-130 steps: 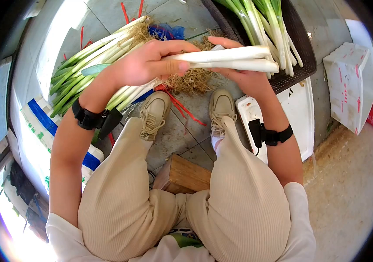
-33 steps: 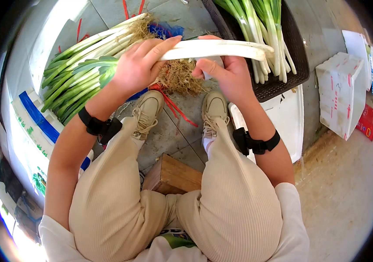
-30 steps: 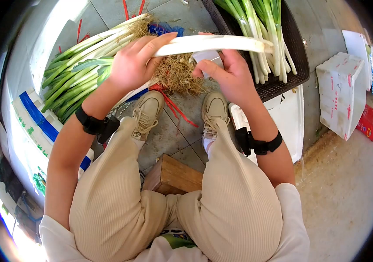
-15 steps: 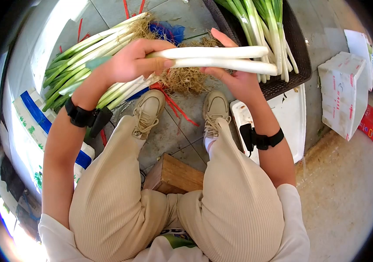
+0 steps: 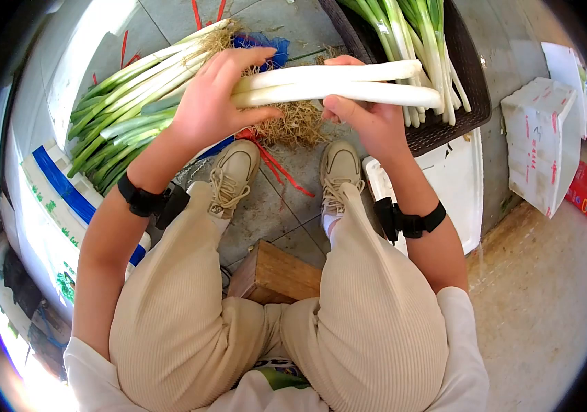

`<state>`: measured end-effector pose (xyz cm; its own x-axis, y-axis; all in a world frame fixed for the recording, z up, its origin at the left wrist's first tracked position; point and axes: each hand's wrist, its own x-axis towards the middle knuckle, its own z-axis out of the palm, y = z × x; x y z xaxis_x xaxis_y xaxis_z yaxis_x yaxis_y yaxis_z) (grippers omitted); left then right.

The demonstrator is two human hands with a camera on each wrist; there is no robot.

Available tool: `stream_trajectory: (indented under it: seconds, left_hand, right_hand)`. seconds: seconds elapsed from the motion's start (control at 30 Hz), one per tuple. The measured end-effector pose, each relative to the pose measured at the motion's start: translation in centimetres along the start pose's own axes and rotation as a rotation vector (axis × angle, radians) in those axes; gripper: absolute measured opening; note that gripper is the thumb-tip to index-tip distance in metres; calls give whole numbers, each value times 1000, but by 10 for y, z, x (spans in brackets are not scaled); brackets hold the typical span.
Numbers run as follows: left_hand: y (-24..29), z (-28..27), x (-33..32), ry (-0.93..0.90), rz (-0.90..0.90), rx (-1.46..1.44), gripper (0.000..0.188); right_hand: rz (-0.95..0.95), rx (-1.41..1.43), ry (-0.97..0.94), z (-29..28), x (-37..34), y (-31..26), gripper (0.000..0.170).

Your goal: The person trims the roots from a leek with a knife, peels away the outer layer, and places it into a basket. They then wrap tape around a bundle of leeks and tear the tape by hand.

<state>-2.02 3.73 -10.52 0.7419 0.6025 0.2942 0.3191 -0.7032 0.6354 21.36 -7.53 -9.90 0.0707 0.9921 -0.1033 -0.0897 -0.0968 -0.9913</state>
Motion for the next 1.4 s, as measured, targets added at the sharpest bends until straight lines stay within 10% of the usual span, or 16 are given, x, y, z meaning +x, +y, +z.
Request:
stream_trajectory:
  seconds: [0.8, 1.4]
  left_hand:
    - [-15, -9, -4, 20, 221, 349, 60]
    - [-11, -33, 28, -727, -482, -636, 35]
  right_hand:
    - [131, -74, -136, -7, 1, -11, 63]
    - [102, 125, 90, 1, 0, 15, 34]
